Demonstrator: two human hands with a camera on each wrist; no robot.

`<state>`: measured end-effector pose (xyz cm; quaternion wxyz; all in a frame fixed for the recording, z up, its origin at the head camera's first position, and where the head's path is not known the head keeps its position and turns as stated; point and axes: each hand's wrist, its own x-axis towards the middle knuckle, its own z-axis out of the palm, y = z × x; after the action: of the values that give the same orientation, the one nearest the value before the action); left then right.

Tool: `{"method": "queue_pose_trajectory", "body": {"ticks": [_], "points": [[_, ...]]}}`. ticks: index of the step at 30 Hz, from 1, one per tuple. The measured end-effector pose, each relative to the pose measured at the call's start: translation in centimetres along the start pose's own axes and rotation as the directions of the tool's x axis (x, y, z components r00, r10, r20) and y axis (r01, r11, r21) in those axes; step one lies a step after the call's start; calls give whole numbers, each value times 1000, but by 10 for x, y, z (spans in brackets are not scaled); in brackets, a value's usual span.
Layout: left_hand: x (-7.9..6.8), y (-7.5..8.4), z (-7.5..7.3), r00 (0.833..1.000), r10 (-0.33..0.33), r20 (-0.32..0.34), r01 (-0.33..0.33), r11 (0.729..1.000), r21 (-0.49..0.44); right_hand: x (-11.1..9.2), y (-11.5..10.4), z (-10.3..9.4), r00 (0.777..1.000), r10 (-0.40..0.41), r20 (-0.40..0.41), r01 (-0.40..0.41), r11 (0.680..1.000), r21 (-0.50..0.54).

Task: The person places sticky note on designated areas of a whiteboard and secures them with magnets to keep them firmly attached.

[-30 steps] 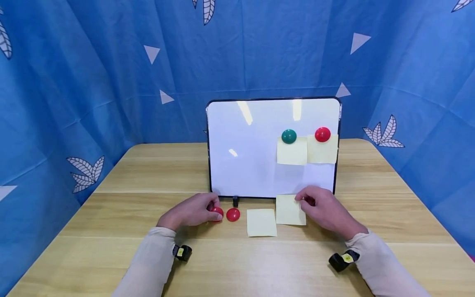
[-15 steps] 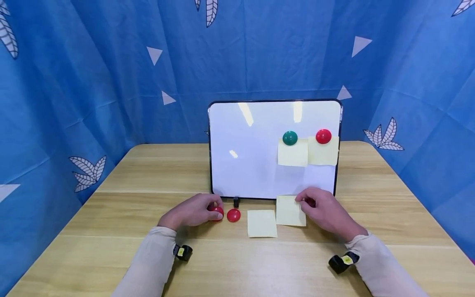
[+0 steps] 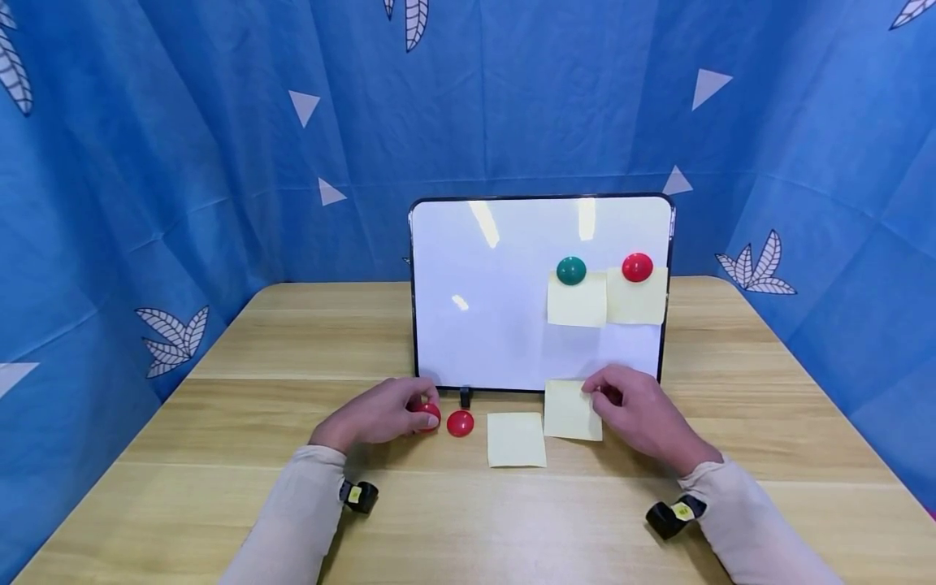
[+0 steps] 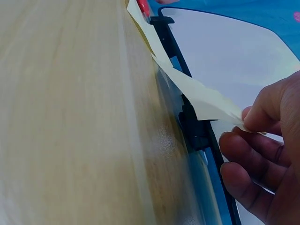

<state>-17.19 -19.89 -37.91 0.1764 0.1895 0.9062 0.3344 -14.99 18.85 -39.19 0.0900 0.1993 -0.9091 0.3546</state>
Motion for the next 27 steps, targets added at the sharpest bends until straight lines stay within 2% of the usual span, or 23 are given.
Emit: {"method": "queue_pose_trajectory", "body": {"ticks": [9, 17, 27], "points": [[1, -1, 0, 1000, -13, -14, 13, 999, -49, 1, -2, 0, 998, -40, -38, 41, 999, 19], [0, -2, -1, 999, 12, -40, -16, 996, -91, 1, -2, 2, 993, -83, -81, 86, 996, 32], [3, -2, -3, 996, 32, -78, -39, 994, -98, 0, -2, 2, 990, -83, -116, 90, 995, 52]]}}
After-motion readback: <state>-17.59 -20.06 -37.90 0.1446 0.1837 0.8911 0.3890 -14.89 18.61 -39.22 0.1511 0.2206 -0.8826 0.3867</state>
